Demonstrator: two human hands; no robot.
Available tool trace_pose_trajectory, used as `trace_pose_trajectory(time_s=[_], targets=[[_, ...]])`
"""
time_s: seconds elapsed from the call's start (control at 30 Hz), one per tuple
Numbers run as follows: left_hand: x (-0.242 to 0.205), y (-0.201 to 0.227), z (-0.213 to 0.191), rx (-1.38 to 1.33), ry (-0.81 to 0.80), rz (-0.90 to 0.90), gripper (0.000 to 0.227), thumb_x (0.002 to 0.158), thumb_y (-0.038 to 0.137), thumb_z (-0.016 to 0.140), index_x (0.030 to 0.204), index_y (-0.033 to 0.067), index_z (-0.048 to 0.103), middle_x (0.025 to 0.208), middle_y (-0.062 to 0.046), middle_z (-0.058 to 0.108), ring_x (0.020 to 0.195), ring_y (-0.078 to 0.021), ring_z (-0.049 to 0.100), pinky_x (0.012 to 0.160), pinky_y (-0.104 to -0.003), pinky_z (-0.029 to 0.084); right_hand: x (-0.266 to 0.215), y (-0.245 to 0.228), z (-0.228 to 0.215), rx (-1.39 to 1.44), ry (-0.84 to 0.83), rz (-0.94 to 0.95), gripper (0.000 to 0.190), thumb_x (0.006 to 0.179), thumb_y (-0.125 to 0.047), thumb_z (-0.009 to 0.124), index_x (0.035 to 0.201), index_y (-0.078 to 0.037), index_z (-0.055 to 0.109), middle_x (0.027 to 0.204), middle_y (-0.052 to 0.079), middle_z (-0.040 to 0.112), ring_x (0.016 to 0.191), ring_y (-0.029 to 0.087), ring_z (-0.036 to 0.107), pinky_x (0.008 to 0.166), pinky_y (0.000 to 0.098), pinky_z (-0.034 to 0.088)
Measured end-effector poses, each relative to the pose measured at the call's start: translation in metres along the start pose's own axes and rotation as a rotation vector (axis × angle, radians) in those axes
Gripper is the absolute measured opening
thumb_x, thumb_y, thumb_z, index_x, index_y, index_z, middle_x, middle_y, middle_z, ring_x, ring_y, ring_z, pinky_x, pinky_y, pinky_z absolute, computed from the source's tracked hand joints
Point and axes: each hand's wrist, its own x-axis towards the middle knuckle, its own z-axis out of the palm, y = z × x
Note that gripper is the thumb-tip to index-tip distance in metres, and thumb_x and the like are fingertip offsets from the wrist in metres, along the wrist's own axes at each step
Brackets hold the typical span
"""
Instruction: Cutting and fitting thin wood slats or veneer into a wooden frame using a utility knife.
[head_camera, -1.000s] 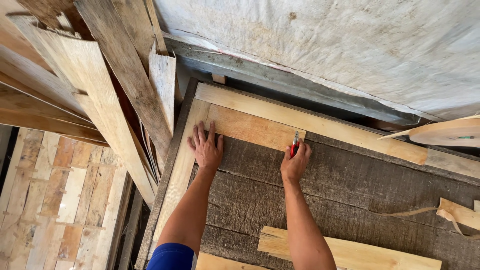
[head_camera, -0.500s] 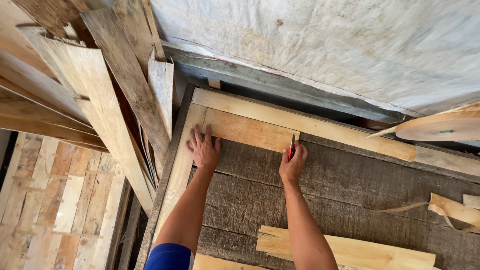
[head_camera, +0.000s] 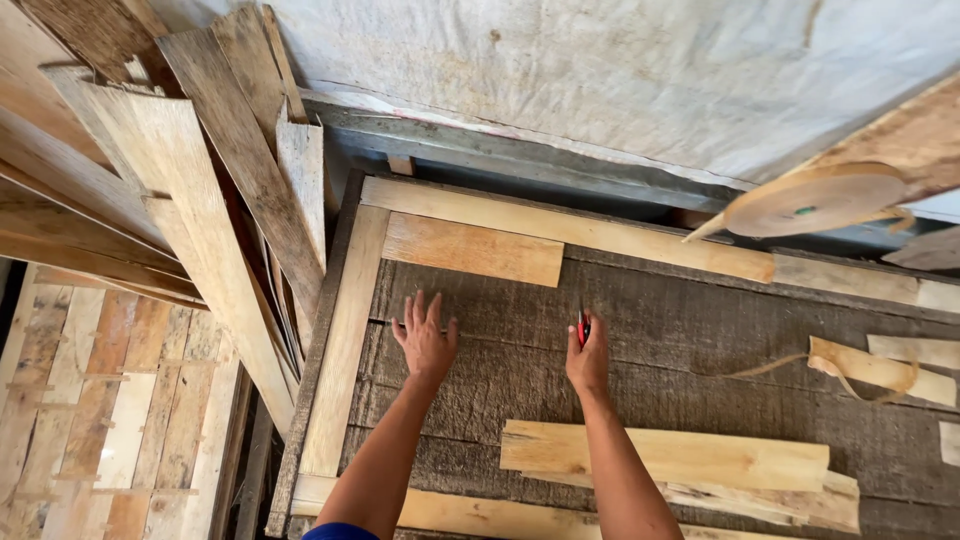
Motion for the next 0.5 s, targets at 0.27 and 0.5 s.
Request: trace_pose_trajectory(time_s=[0.27, 0.5], targets=[[-0.093, 0.040, 0.025, -0.251, -0.017, 0.252, 0.044, 0.094, 0.031, 0.067, 0.136, 0.0166, 0.062, 0.144, -0.010, 0.057, 0.138, -0.0314, 0.047, 0.119, -0.055, 0.027, -0.068, 0.025, -0.059, 0.035, -0.116, 0.098, 0.044, 0.101, -0.025, 0.060, 0.139, -0.005, 0.051, 0.117, 0.024, 0.068, 0.104, 0.044, 0.068, 0.083, 0.0505, 0.055], [-0.155, 0.064, 0.041, -0.305, -0.137, 0.417, 0.033, 0.093, 0.026, 0.070, 0.125, 0.0169, 0.069, 0.128, -0.007, 0.069, 0.122, -0.0323, 0.059, 0.107, -0.048, 0.042, -0.113, 0.060, -0.110, 0.055, -0.143, 0.040, 0.043, 0.101, -0.022, 0.061, 0.140, -0.008, 0.051, 0.111, 0.026, 0.070, 0.101, 0.048, 0.067, 0.082, 0.0524, 0.055]])
